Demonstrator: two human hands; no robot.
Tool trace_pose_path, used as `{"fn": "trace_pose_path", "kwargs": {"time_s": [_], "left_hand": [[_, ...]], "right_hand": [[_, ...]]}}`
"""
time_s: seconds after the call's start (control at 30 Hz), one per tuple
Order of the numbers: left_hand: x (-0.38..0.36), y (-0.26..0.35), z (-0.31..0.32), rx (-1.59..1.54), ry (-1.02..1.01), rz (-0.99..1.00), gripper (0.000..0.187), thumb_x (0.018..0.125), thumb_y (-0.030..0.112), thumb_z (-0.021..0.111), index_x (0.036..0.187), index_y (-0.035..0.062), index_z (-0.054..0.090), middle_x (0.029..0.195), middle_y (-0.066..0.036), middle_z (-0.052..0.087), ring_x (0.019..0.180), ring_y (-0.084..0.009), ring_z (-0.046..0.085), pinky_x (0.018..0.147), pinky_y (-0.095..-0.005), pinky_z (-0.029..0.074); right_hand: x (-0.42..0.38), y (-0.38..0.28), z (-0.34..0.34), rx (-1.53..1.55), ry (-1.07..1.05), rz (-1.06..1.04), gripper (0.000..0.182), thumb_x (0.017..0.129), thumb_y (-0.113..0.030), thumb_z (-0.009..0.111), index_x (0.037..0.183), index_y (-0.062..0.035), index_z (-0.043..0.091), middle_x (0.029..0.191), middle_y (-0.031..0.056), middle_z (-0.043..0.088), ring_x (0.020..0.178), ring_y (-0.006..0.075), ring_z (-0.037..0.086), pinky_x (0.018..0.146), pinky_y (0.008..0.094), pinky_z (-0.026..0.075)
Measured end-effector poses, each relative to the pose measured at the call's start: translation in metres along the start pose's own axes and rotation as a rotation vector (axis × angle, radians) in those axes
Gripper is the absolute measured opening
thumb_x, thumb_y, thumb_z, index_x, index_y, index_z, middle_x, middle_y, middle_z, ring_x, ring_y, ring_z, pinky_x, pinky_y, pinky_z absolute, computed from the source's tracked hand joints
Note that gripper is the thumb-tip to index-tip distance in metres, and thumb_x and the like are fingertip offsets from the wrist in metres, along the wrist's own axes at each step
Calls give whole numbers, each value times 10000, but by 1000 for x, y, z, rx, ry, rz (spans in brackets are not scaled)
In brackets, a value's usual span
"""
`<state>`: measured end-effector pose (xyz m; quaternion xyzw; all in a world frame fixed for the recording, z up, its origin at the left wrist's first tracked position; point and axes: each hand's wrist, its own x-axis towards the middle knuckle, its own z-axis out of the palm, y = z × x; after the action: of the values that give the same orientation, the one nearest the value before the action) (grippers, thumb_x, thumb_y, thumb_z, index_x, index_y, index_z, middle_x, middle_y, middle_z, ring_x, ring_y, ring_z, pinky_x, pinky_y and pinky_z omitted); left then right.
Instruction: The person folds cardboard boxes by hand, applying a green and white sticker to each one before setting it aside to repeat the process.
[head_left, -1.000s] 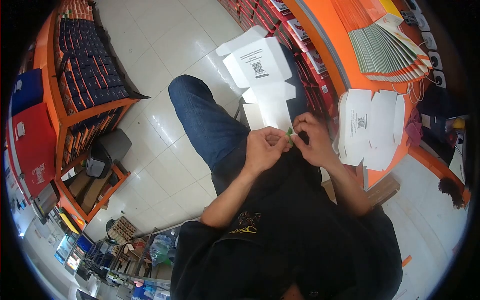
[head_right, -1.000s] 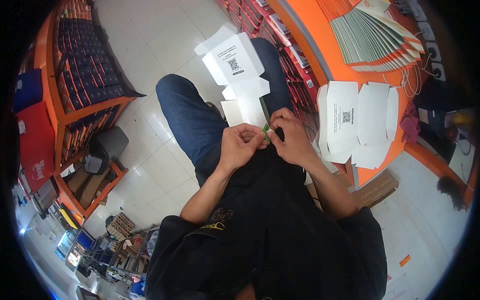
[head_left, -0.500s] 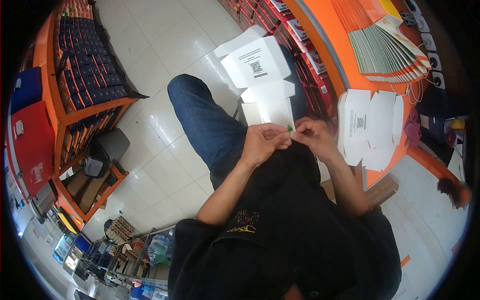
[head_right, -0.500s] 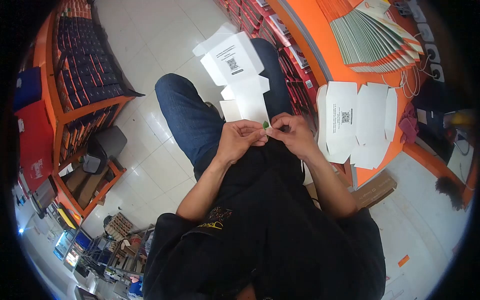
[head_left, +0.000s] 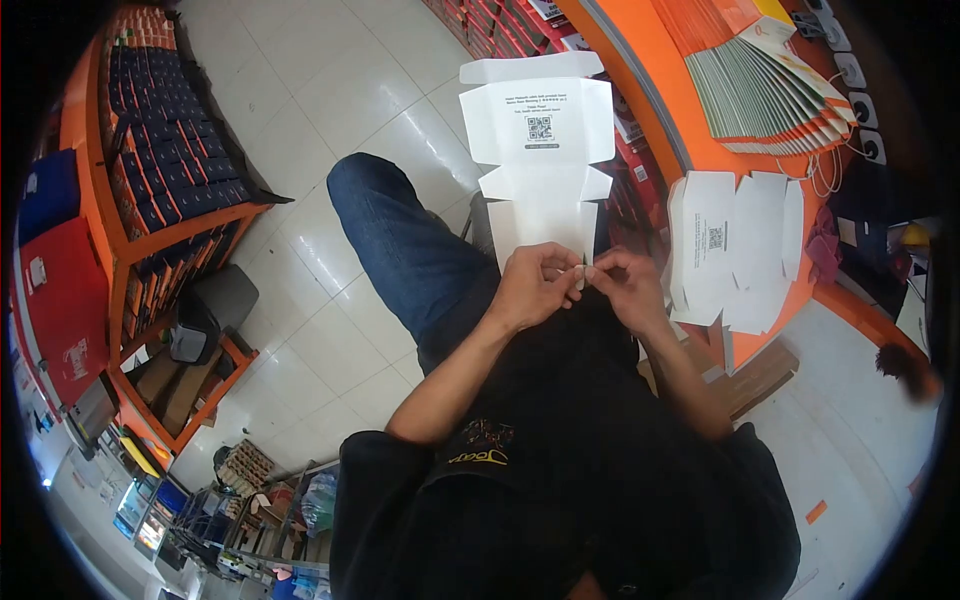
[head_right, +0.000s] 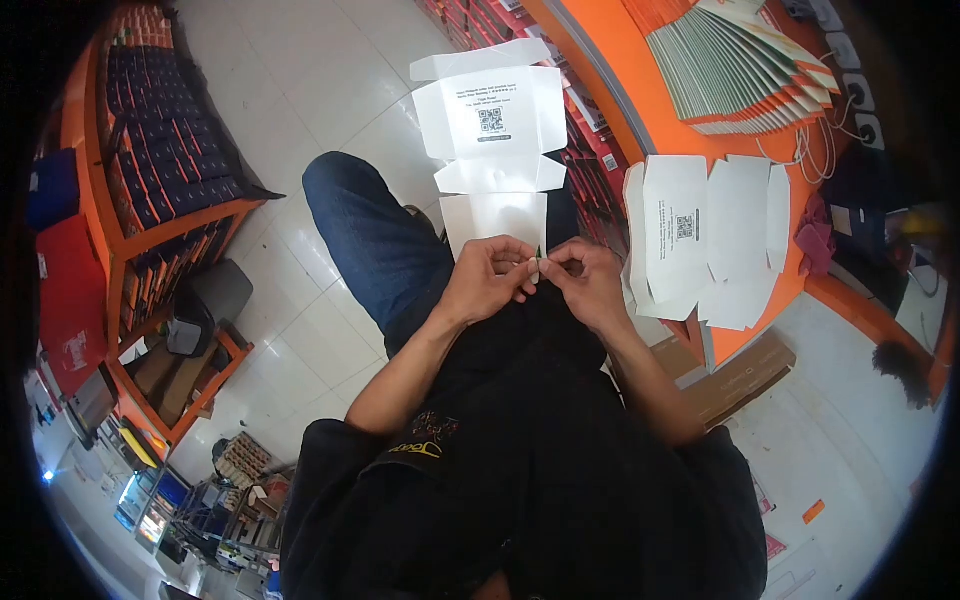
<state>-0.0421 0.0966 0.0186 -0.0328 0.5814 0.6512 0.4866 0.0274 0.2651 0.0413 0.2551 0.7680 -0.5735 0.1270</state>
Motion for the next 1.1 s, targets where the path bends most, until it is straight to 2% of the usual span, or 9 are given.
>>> {"fn": "trace_pose_path", "kwargs": {"time_s": [0.17, 0.47, 0.57, 0.63, 0.73, 0.87, 0.93, 1.03, 1.1], "left_hand": [[4, -4, 2, -3, 2, 40, 120, 938, 52, 657, 1008, -31, 606, 855, -66, 645, 664, -101, 636, 549, -235, 543], [3, -3, 0, -44, -86, -17, 131, 949, 59, 634, 1033, -26, 581, 939, -67, 630, 671, -114, 643, 562, -242, 545], [3, 12, -5, 150, -27, 89, 198, 920, 77, 679, 1047, -29, 571, 938, -75, 629, 696, -121, 634, 581, -248, 537], [4, 35, 1, 395, 282, 494, 292, 868, 126, 740, 1043, -30, 565, 929, -108, 630, 706, -156, 624, 595, -282, 529], [13, 55, 6, 737, 441, 630, 365, 831, 184, 775, 1032, -30, 558, 909, -143, 621, 697, -203, 608, 611, -322, 524], [23, 62, -5, 661, 433, 462, 234, 826, 140, 740, 917, -32, 611, 770, -159, 657, 690, -242, 662, 629, -319, 523], [23, 62, -15, 579, 456, 531, 198, 824, 148, 725, 866, -13, 618, 695, -134, 653, 617, -297, 645, 603, -392, 516], [13, 68, -32, 281, 403, 382, 124, 879, 91, 689, 928, -19, 658, 761, -76, 698, 647, -80, 616, 586, -259, 488], [8, 76, -33, 111, 387, 395, 127, 906, 90, 670, 954, -27, 665, 777, -67, 701, 651, -78, 613, 596, -252, 488]], "right_hand": [[0, -10, -1, 98, 3, 177, 114, 869, -77, 724, 864, 36, 708, 866, 69, 696, 726, 107, 644, 673, 248, 516], [0, -9, 10, -260, 72, -224, 167, 866, -100, 682, 790, 40, 631, 742, 126, 617, 627, 237, 636, 573, 353, 474], [6, -12, 15, -548, 77, -246, 204, 804, -113, 701, 726, 32, 582, 722, 169, 579, 646, 345, 632, 581, 425, 497], [0, -21, 27, -611, 106, -332, 162, 758, -101, 693, 760, 31, 600, 738, 201, 590, 675, 396, 629, 596, 474, 514], [-7, -27, 43, -477, 46, -556, 160, 751, -97, 693, 796, 31, 608, 735, 194, 592, 671, 396, 634, 604, 490, 527], [-8, -24, 46, -491, -77, -794, 210, 773, -157, 747, 772, -10, 598, 724, 127, 554, 678, 334, 612, 638, 434, 526], [-11, -45, 31, -454, -134, -628, 234, 786, -170, 752, 804, -10, 581, 770, 129, 536, 720, 331, 591, 676, 432, 512], [-6, -74, 32, -425, -57, -560, 325, 795, -210, 771, 898, -9, 539, 876, 146, 501, 816, 340, 551, 744, 437, 478], [2, -79, 43, -442, 80, -624, 568, 738, -283, 830, 1074, -9, 462, 1053, 188, 465, 990, 379, 509, 816, 462, 441]]}}
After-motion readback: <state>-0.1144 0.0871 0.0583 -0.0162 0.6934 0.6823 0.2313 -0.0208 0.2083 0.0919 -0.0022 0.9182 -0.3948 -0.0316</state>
